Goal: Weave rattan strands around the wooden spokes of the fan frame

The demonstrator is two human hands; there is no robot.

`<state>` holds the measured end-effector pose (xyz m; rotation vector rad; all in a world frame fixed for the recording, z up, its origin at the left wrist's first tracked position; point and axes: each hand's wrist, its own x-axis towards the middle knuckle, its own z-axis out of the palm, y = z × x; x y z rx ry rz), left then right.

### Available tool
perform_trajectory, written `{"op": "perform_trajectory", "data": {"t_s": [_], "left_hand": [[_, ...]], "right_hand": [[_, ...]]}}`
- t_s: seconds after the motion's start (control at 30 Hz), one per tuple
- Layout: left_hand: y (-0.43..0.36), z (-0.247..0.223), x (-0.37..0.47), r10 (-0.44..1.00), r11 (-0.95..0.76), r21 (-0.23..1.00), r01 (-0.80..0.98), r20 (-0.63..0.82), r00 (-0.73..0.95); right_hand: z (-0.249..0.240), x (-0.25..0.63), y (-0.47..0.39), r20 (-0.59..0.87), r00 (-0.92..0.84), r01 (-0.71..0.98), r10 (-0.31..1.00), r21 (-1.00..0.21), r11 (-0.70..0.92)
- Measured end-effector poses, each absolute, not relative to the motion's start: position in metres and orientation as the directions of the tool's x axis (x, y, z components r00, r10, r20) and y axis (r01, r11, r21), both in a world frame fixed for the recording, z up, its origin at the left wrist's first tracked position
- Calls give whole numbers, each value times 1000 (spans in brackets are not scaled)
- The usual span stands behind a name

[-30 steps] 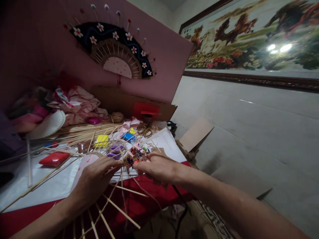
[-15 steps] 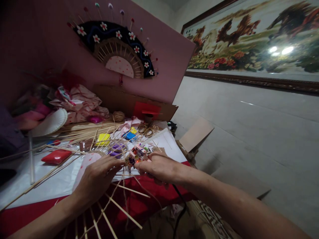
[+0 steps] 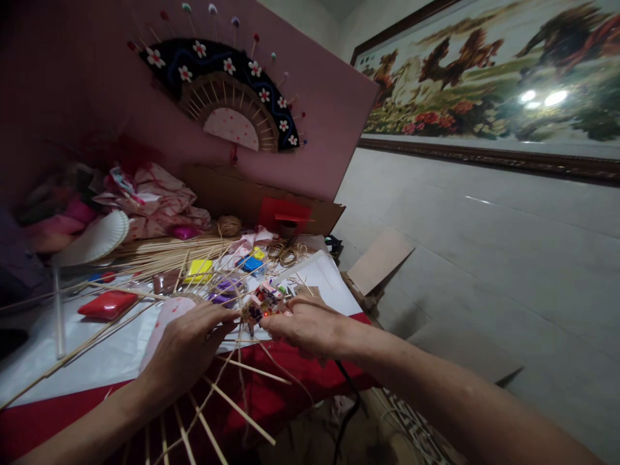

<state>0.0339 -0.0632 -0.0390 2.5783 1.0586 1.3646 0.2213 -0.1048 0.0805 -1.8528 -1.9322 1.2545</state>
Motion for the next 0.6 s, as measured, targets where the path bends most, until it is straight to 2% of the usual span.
{"op": "perform_trajectory", "data": {"t_s": [0.6], "left_hand": [[-64,-36,35,562,-780,347,521,755,338]], "right_hand": [[85,220,-106,-410,-212,740,887,-660,-128]]}}
